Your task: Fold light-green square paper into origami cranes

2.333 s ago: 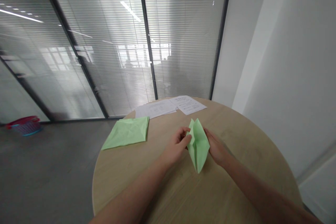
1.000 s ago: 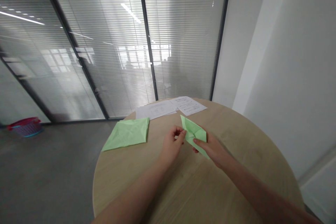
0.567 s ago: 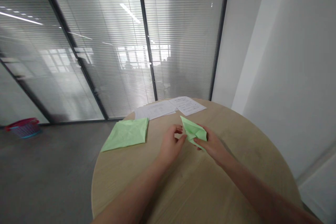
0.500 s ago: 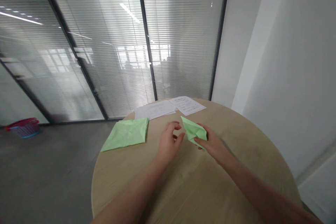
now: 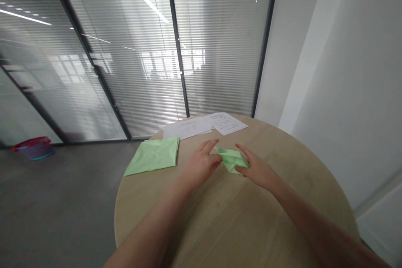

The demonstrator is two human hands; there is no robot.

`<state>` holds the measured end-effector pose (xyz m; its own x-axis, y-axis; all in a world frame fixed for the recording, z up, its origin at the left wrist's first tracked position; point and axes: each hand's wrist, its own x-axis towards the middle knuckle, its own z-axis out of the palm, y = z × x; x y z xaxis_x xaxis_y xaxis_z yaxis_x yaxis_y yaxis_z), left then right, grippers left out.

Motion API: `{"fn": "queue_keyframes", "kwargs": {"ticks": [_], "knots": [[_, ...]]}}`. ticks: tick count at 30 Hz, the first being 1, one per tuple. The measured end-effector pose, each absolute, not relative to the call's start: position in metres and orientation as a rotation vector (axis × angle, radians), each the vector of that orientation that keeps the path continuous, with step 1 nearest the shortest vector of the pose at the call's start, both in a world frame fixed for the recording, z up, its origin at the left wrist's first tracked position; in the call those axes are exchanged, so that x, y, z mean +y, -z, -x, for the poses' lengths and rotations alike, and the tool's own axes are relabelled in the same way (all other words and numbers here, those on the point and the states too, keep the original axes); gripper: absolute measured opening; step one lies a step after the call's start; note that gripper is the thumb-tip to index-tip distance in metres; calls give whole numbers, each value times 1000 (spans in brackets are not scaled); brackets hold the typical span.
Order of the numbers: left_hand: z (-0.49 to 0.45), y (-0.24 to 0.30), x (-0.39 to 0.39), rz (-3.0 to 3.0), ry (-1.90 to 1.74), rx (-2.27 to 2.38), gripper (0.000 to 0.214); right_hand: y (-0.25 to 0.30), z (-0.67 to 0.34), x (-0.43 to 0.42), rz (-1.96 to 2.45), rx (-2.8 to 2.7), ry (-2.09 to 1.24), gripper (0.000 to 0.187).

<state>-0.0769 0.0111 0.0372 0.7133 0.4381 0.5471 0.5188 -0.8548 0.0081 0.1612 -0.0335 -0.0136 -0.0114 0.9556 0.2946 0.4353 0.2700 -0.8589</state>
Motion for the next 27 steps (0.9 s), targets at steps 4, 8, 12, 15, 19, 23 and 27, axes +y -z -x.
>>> {"fn": "queue_keyframes", "kwargs": {"ticks": [4,8,12,15,19,23,27], "knots": [[79,-38,12,2841,726,-741,14,12,-162,-35,1359,-1677,-765,88],[82,-40,12,2879,605,-767,16,16,-166,-34,1371,-1756,-777,89],[82,-42,10,2895,552,-792,18,20,-169,-33,1369,-1789,-759,89],[82,-43,10,2896,545,-801,17,19,-169,-33,1368,-1798,-770,90],[82,-45,10,2912,550,-804,14,16,-168,-35,1377,-1806,-787,90],[86,-45,12,2990,700,-826,9,14,-167,-35,1392,-1781,-796,89],[81,-33,19,3033,1368,-1022,30,7,-162,-36,1383,-1625,-851,82]]}}
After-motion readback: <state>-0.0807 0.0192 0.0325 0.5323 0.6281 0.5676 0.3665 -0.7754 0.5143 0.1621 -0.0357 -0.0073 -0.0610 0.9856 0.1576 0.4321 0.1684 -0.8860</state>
